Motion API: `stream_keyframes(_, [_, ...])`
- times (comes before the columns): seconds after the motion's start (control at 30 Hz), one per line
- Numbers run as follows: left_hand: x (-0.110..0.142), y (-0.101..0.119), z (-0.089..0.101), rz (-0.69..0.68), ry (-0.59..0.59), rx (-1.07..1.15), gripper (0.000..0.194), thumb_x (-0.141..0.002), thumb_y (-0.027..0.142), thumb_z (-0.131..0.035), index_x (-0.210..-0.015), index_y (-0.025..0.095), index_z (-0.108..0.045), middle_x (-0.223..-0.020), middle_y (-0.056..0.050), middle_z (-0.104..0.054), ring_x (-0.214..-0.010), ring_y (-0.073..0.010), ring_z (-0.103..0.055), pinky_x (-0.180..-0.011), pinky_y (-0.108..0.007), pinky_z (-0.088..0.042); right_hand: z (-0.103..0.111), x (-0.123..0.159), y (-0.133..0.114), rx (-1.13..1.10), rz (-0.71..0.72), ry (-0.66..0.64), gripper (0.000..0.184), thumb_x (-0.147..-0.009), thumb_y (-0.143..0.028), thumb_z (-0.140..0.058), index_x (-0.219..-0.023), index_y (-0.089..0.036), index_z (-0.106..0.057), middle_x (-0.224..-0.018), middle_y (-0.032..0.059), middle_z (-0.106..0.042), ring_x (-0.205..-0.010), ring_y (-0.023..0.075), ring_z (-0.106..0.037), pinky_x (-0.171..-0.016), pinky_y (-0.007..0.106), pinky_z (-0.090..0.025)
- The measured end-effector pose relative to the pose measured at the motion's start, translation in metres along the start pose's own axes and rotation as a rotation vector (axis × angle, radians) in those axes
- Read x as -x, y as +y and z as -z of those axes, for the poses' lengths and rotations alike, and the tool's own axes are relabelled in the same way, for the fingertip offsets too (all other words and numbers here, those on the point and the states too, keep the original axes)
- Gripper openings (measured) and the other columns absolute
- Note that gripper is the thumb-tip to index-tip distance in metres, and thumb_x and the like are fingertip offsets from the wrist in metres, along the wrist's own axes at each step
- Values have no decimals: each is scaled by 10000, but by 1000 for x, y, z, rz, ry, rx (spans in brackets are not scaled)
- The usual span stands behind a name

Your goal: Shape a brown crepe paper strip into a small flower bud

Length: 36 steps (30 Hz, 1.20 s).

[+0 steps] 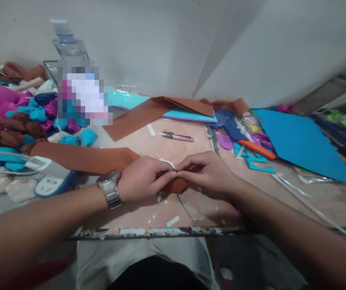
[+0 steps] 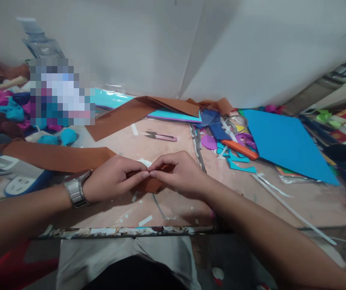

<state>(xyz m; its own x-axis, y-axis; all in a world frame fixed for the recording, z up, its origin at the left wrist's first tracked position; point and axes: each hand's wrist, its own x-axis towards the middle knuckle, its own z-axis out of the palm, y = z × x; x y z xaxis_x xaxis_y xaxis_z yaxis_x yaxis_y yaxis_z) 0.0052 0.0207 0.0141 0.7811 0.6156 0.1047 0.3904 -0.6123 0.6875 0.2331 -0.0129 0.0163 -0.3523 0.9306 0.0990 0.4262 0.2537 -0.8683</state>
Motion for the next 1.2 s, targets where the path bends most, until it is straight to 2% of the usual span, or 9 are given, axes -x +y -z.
stream_keyframes(0.17, [1, -1, -2, -77, 49, -138, 379, -1020, 325, -487, -727, 164, -665, -657, 3, -664, -591, -99, -542, -613, -257, -318, -3, 2, 0, -44, -36, -1, 114, -851, -290, -762, -879, -187, -801, -830, 30, -799, -751, 149, -735, -653, 210, -558])
stream_keyframes(0.43, [-2, -4, 3, 10, 77, -159, 350, -973, 305, -517, -680, 156, -636, -605, 17, -608, -547, -84, -474, -592, -261, -291, 3, -3, 0, -54, -98, 68, 92, -800, -262, -765, -815, -175, -792, -789, 35, -784, -724, 154, -711, -635, 222, -538])
stream_keyframes(0.83, [-5, -13, 10, 127, 170, -150, 281, -926, 264, -521, -717, 169, -684, -621, 24, -605, -583, -99, -482, -615, -270, -321, 12, -9, 8, -62, -140, 163, 168, -749, -316, -793, -787, -152, -780, -747, 39, -758, -680, 152, -659, -611, 245, -483])
stream_keyframes(0.93, [-5, -12, 11, 111, 134, -78, 243, -919, 270, -539, -778, 168, -708, -657, 19, -633, -605, -105, -515, -623, -263, -342, 11, -8, 7, -60, -123, 153, 152, -758, -303, -789, -800, -157, -782, -764, 39, -767, -699, 155, -673, -626, 243, -495])
stream_keyframes(1.07, [-3, -8, 8, 98, 31, 4, 304, -924, 375, -590, -717, 159, -643, -607, 27, -568, -569, -99, -461, -572, -253, -318, 6, -5, 3, -51, -82, 123, 130, -787, -293, -777, -825, -169, -790, -803, 41, -783, -743, 163, -702, -657, 243, -522])
stream_keyframes(1.2, [-3, -6, 5, 114, -24, 106, 283, -930, 334, -578, -711, 158, -611, -609, 33, -529, -585, -95, -445, -564, -232, -319, 2, -3, 2, -57, -62, 67, 135, -819, -300, -770, -875, -180, -797, -851, 47, -796, -778, 175, -726, -684, 255, -546])
